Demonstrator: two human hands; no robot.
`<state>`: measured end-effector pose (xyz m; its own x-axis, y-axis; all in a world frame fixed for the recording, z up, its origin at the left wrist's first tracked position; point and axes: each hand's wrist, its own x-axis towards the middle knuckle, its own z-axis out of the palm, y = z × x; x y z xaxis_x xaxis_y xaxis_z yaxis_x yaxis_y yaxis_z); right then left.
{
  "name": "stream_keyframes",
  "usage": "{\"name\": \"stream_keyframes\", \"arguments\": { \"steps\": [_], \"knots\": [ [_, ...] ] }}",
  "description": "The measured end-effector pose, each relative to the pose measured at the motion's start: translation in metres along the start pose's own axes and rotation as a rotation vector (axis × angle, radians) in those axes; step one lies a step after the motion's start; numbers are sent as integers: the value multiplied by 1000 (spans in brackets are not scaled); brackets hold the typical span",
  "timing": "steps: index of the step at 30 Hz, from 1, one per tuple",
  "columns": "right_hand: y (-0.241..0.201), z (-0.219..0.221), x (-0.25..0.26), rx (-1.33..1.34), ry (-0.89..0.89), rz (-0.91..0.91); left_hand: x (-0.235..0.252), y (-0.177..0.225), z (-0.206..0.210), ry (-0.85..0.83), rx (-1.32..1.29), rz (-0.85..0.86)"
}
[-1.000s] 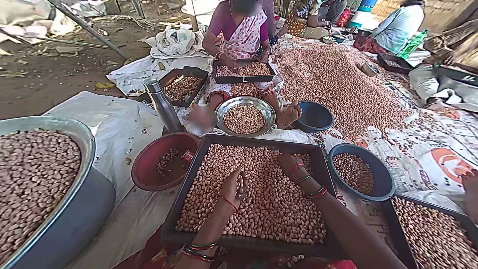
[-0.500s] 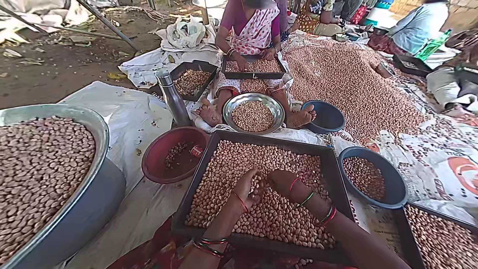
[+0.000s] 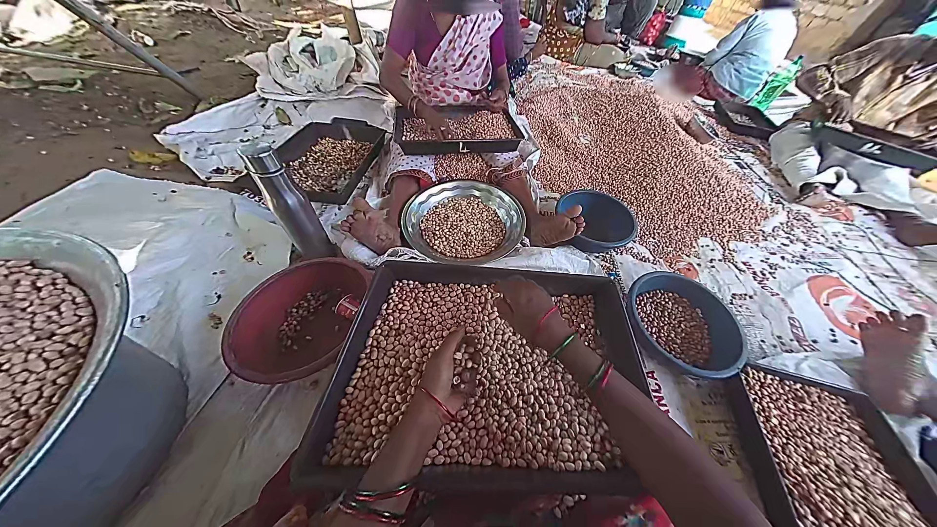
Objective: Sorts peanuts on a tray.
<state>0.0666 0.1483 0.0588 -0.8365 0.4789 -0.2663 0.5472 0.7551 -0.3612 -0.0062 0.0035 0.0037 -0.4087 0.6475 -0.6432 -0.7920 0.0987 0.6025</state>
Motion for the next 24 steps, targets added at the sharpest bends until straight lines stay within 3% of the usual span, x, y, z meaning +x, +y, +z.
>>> {"name": "stream_keyframes", "arguments": {
  "steps": [3, 5, 7, 10, 13, 15, 17, 20, 22, 24],
  "knots": [
    [29, 24, 21, -21, -59, 113, 0, -1, 0, 18, 3, 29],
    [19, 50, 0, -40, -158, 19, 0, -1, 1, 36, -3, 47],
    [9, 60, -39, -89, -366, -95, 1, -1, 3, 62, -9, 49],
    [37, 60, -83, -162, -460, -198, 0, 0, 4, 86, 4, 57],
    [76, 26, -83, -288, -462, 33, 1, 0, 6, 87, 2, 50],
    [79, 4, -84, -282, -442, 158, 0, 0, 6, 82, 7, 59],
    [65, -1, -94, -204, -456, 11, 2, 0, 3, 81, 8, 76],
    [46, 17, -112, -30, -698, -269, 3, -1, 0, 96, 29, 90],
    [41, 21, -111, -134, -744, -101, 2, -1, 1, 100, 42, 90],
    [37, 17, -101, -272, -587, 172, 0, 0, 2, 92, 51, 82]
  ]
}}
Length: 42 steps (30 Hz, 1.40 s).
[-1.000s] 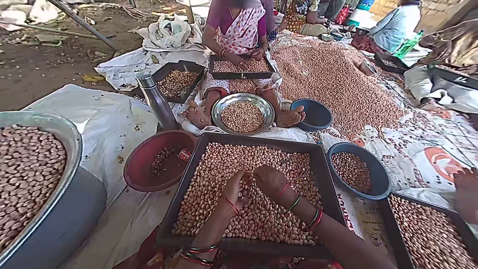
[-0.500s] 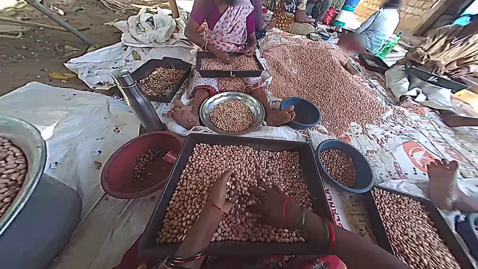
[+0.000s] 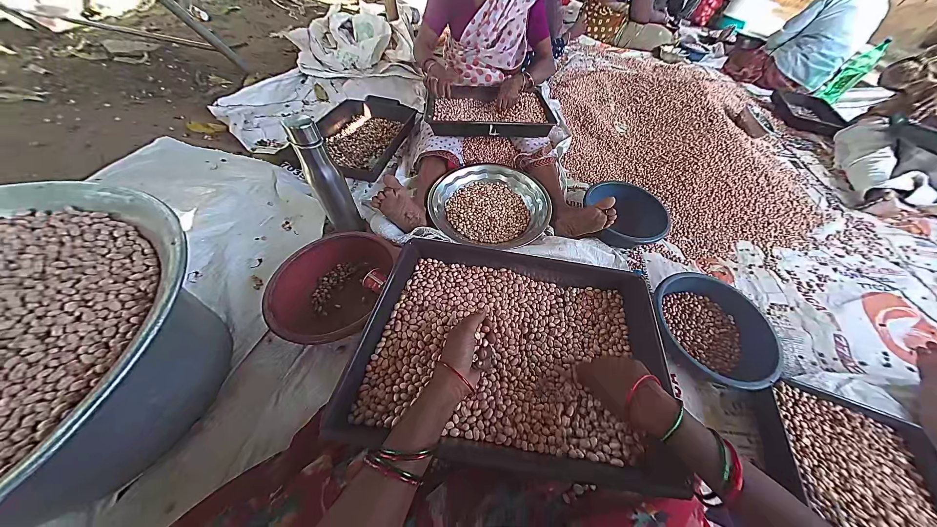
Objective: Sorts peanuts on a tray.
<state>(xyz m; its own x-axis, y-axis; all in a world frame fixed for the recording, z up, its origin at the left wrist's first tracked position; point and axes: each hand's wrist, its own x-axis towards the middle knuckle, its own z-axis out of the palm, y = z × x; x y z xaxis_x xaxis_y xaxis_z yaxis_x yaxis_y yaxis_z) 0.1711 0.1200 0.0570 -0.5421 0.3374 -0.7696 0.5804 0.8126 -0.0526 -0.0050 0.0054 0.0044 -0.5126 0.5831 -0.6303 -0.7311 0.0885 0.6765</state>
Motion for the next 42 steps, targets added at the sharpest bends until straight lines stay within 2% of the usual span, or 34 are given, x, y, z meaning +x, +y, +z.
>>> {"name": "stream_keyframes", "arguments": {
  "steps": [1, 3, 4, 7, 11, 17, 21, 23, 27, 30, 32, 36, 39, 42],
  "knots": [
    [-1, -3, 2, 42, 120, 42, 0, 0, 1, -6, -2, -5],
    [-10, 1, 9, 152, 350, -112, 1, 0, 1, -14, -2, -4],
    [-20, 4, 14, 161, 388, -202, 2, 0, 0, -17, 0, -1],
    [-51, 9, 37, -9, 282, -291, 3, 0, -2, 0, 3, 10],
    [-60, 20, 57, -42, 358, -345, 1, 0, -4, -2, -8, 21],
    [-74, 13, 49, -75, 238, -187, -1, 0, 1, -24, -19, 24],
    [-69, 14, 52, 7, 263, -157, -1, 0, -2, -24, -19, 21],
    [-56, 0, 45, 158, 277, -84, -2, 1, -2, -18, -14, 18],
    [5, -24, 33, 351, 499, 18, -3, 2, -2, -16, 8, 11],
    [28, -24, 48, 222, 388, 102, -2, 2, 2, -36, 18, 12],
    [23, -21, 59, 116, 311, 171, -3, 3, 3, -41, 18, 10],
    [13, -20, 62, 97, 295, 204, -4, 2, -1, -44, 22, -12],
    [4, -29, 47, 261, 475, 49, -2, 2, -1, -92, 52, -53],
    [-30, -42, 21, 395, 565, -286, -1, -2, -1, -127, 87, -105]
  ]
}}
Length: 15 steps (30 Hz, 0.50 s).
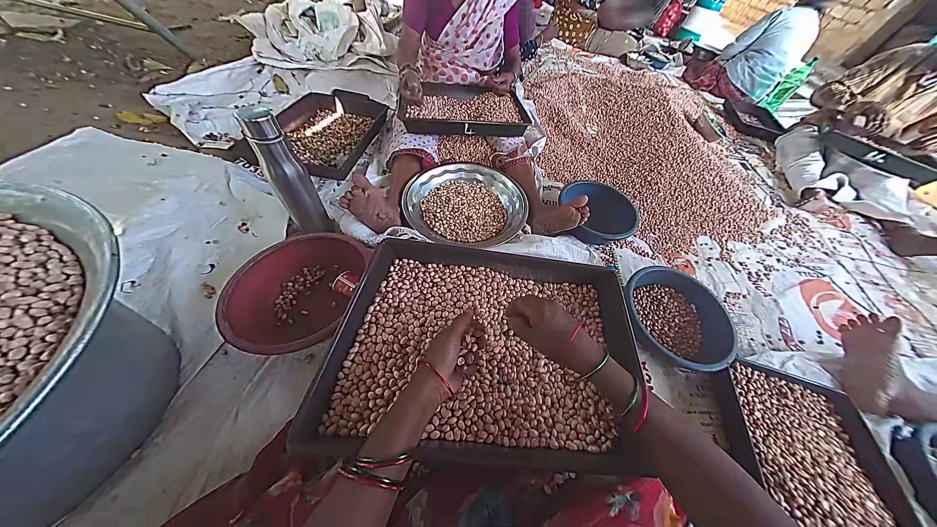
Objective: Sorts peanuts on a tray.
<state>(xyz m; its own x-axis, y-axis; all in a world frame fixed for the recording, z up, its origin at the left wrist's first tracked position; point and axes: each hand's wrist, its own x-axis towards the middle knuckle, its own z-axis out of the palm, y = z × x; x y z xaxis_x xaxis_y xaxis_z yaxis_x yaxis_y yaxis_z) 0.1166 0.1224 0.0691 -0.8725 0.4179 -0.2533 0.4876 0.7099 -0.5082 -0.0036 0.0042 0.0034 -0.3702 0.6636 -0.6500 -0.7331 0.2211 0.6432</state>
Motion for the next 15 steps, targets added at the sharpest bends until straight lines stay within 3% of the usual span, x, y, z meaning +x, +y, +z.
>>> {"name": "stream_keyframes", "arguments": {
  "steps": [4, 10, 15],
  "knots": [
    [-25, -1, 8, -45, -127, -140, -3, 3, -3, 2, -71, 0],
    [-2, 40, -2, -383, -581, 57, -4, 6, -1, 11, -133, 23],
    [7, 59, -15, -417, -508, 90, -3, 6, 1, 26, -111, 43]
  ]
}}
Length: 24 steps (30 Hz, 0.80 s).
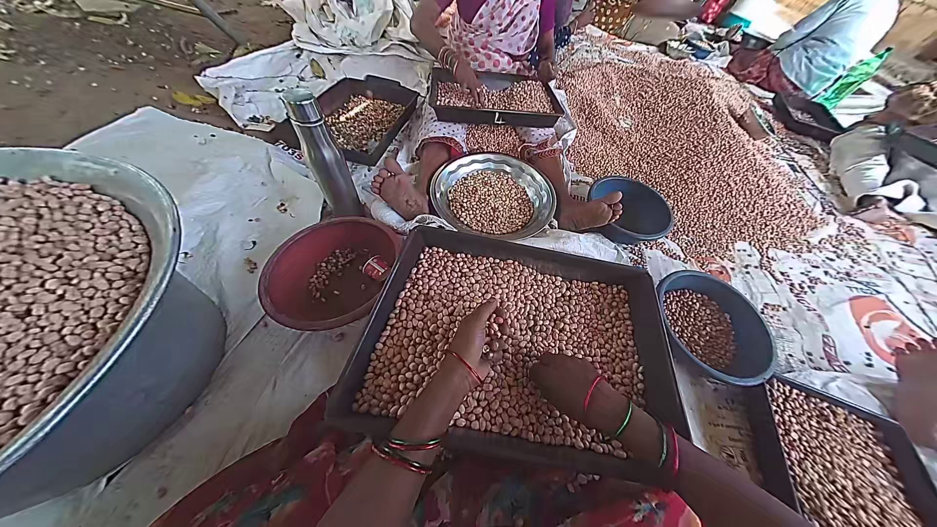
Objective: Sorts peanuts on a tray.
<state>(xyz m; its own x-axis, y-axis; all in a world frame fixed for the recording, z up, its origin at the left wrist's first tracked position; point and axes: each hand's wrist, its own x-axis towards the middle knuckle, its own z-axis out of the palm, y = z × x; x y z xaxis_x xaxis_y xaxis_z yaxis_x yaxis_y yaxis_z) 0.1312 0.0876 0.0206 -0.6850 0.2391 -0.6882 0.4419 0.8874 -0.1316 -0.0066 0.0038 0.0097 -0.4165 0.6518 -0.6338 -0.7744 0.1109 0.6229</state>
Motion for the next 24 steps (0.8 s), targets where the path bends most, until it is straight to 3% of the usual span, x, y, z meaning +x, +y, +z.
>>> {"name": "stream_keyframes", "arguments": {
  "steps": [3, 6, 8, 11, 14, 17, 24],
  "knots": [
    [1, -10, -6, 95, 93, -5, 0, 1, -2, 13, 47, -4],
    [4, -11, -16, 363, 637, -297, 1, -1, -1, 8, 140, -79],
    [0, -23, -15, 396, 734, -330, 1, -3, -2, -15, 118, -109],
    [13, -37, 4, 398, 674, -186, 2, -1, -4, -35, 29, -88],
    [14, -41, 17, 264, 349, -121, 4, -2, -4, -16, -31, -47],
    [-18, -30, 22, 51, 23, -73, 4, 0, -3, 49, -77, 7],
    [-29, -19, 22, 66, 66, -29, 3, 2, -3, 81, -109, 47]
  ]
}}
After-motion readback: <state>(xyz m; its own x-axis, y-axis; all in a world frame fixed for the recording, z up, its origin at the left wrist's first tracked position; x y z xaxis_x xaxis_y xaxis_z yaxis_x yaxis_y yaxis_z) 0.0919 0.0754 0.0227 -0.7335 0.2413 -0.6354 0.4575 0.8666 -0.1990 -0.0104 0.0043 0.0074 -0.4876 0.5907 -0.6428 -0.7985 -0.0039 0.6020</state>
